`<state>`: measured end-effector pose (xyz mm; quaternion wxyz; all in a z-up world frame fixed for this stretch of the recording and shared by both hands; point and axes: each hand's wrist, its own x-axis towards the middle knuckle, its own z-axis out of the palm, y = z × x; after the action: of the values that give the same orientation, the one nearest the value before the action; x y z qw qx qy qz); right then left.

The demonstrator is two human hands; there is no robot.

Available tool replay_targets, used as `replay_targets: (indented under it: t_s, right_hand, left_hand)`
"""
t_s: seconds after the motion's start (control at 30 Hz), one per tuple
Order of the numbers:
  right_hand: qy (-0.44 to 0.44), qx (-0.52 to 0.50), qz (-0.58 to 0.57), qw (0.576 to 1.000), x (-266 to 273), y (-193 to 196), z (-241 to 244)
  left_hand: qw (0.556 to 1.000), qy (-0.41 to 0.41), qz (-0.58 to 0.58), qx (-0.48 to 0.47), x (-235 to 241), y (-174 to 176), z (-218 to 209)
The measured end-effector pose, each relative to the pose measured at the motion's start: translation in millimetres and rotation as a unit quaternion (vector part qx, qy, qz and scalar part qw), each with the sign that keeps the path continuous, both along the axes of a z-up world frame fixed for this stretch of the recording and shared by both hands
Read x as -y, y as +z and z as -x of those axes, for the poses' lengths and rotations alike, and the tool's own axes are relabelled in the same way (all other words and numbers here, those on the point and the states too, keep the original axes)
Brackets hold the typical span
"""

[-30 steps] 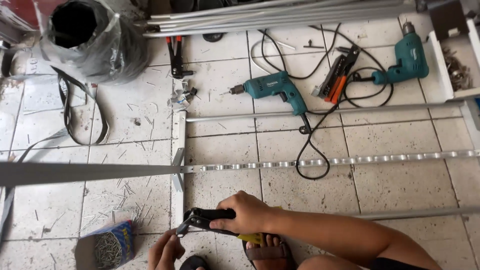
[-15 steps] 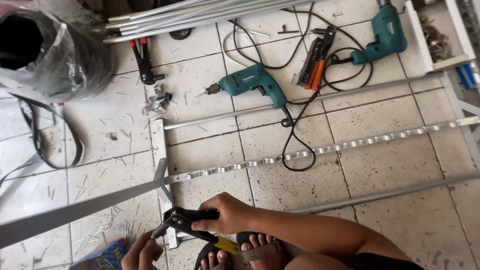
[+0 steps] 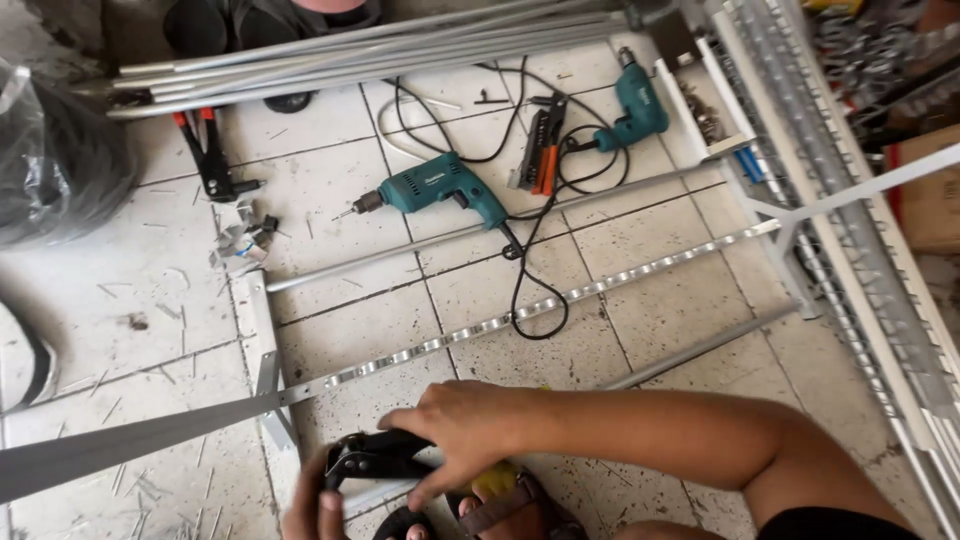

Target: Assembling a metal frame structure using a manual rivet gun and a power drill.

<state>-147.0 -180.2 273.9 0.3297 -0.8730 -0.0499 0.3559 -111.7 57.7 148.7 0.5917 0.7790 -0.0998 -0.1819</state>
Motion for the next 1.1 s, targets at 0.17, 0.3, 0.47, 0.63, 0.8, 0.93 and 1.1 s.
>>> replay_targets:
  t_s: [0.17,0.3,0.47,0.63,0.8,0.93,1.1]
  right_hand:
    - [0.037,0.014,0.062,0.997,10.3,26.1,2.9]
    - [-0.003,-0.024,0.131,0.991,25.8,37.8,23.8]
    - [-0.184,-0.015,0.1,0.978,40.9,-6.5,48.7]
    - [-0.476,-0.004,-0.117,0.872,3.2,-78.4,18.3]
    - [-0.498,0.034,-0.198,0.844,-61.3,-132.2,-11.9]
    - [-0.519,0.088,-0.227,0.819,-90.7,-167.2,-14.5]
    - [-0.503,0.105,-0.239,0.824,-105.6,-174.5,-19.3]
  left_hand:
    - [0.963,-0.103,0.187,-0.167,-2.7,-66.3,16.9]
    - [0.966,-0.137,0.158,0.154,35.3,24.8,19.3]
    - [0.998,0.044,-0.019,0.046,-12.3,-76.1,-19.5]
    - [0.987,0.072,-0.039,0.136,-2.7,-101.7,-72.8]
    - [0.984,0.076,-0.079,0.138,10.3,-149.3,-96.6]
    - [0.983,0.128,-0.039,0.127,29.8,-159.8,-103.4]
    - [0.972,0.148,-0.08,0.165,6.9,-223.2,-113.4]
